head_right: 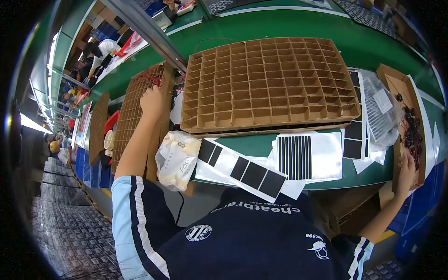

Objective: Manually assemble small electronic components into plastic housings at a factory workstation.

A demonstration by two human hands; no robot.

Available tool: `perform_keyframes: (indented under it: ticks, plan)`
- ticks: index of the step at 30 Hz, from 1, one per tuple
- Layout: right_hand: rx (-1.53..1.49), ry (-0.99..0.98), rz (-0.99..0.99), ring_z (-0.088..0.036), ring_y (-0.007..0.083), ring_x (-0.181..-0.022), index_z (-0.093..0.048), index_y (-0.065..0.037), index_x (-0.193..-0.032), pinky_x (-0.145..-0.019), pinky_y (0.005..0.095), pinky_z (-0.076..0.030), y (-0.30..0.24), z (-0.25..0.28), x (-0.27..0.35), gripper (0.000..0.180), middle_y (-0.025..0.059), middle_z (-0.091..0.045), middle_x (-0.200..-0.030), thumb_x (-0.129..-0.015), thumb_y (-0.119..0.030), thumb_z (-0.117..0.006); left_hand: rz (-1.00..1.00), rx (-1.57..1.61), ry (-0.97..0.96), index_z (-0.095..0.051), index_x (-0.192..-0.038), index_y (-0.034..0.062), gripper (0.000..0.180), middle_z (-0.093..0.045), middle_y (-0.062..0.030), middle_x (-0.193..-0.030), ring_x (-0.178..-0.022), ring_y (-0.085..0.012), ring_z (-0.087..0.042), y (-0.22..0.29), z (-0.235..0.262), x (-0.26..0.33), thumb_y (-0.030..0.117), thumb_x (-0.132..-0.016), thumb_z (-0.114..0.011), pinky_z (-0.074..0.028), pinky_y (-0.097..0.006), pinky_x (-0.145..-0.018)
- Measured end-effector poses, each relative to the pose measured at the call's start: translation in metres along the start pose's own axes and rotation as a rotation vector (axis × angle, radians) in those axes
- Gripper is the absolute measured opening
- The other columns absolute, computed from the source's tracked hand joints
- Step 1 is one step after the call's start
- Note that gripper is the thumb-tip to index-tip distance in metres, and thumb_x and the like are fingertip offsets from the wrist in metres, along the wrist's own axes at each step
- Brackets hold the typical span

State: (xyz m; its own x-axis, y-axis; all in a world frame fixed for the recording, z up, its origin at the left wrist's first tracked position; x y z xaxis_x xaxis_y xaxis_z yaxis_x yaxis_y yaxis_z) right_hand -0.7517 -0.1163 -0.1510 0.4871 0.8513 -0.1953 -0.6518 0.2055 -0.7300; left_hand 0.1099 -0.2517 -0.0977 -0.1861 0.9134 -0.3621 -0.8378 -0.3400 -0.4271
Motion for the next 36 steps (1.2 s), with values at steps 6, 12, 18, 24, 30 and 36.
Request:
perform_keyframes:
  ticks: [6, 12, 18, 24, 30, 36]
  plan:
    - [-0.070, -0.091, 0.073, -0.048, 0.0083, -0.066, -0.054, 0.002, -0.092, -0.060, 0.0198, -0.039, -0.050, -0.048, 0.028, 0.027, 0.0040, -0.055, -0.077, -0.086, -0.023, -0.048, 0.095, 0.102, 0.013, -0.056, -0.079, -0.0010, 0.041, -0.055, -0.0202, -0.087, -0.077, -0.0347, -0.058, -0.003, 0.000, -0.002, 0.034, -0.086, -0.038, -0.048, -0.043, -0.059]
    - [-0.217, -0.139, 0.059, -0.049, 0.0093, -0.066, -0.053, 0.002, -0.093, -0.060, 0.0206, -0.040, -0.057, -0.068, 0.044, 0.024, 0.0043, -0.054, -0.077, -0.086, -0.020, -0.047, 0.291, 0.817, -0.315, -0.053, -0.075, -0.0028, 0.039, -0.052, -0.0175, -0.056, -0.052, -0.0288, -0.057, -0.043, 0.007, -0.030, 0.030, -0.088, -0.037, -0.045, -0.039, -0.045]
    - [-0.197, -0.189, 0.018, -0.049, 0.0096, -0.067, -0.053, 0.002, -0.093, -0.061, 0.0204, -0.039, -0.066, -0.074, 0.051, 0.021, 0.0042, -0.054, -0.076, -0.086, -0.017, -0.046, 0.545, 1.514, -0.361, -0.040, -0.065, 0.0099, 0.029, -0.033, 0.0013, -0.045, -0.031, -0.0094, -0.026, -0.075, 0.021, -0.058, 0.031, -0.084, -0.045, -0.017, -0.025, -0.029]
    - [-0.192, -0.241, 0.012, -0.049, 0.0091, -0.066, -0.052, 0.002, -0.091, -0.061, 0.0201, -0.039, -0.056, -0.084, 0.053, 0.020, 0.0040, -0.054, -0.075, -0.086, -0.016, -0.046, 0.634, 1.388, -0.338, -0.053, -0.082, 0.0019, 0.047, -0.038, -0.0017, -0.046, -0.038, -0.0136, -0.041, -0.110, 0.026, -0.090, 0.047, -0.083, -0.040, -0.028, -0.029, -0.035]
    - [-0.199, -0.284, 0.018, -0.048, 0.0083, -0.065, -0.052, 0.002, -0.090, -0.060, 0.0201, -0.039, -0.061, -0.092, 0.058, 0.019, 0.0038, -0.054, -0.073, -0.086, -0.015, -0.045, 0.258, 0.506, -0.234, -0.056, -0.088, -0.0152, 0.087, -0.057, -0.0293, -0.083, -0.085, -0.0410, -0.055, -0.089, 0.033, -0.103, 0.068, -0.068, -0.042, -0.039, -0.040, -0.079]
    - [-0.187, -0.291, 0.020, -0.047, 0.0086, -0.064, -0.052, 0.002, -0.088, -0.060, 0.0202, -0.038, -0.062, -0.094, 0.062, 0.019, 0.0037, -0.054, -0.071, -0.085, -0.015, -0.046, 0.396, 0.860, -0.615, -0.053, -0.064, 0.0032, 0.047, -0.045, -0.0073, -0.056, -0.037, -0.0187, -0.037, -0.095, 0.008, -0.103, 0.049, -0.071, -0.057, -0.030, -0.032, -0.037]
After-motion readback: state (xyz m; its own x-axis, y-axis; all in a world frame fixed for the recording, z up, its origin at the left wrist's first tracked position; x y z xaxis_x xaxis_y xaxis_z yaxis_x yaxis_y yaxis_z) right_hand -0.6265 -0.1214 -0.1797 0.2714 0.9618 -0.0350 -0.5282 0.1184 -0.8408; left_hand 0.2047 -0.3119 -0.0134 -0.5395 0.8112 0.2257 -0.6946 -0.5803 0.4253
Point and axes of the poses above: each hand's wrist, its own x-axis away from the middle knuckle, its own z-axis out of the back of the hand, y = z × x, the point moved 6 cm from there along -x, towards the middle knuckle
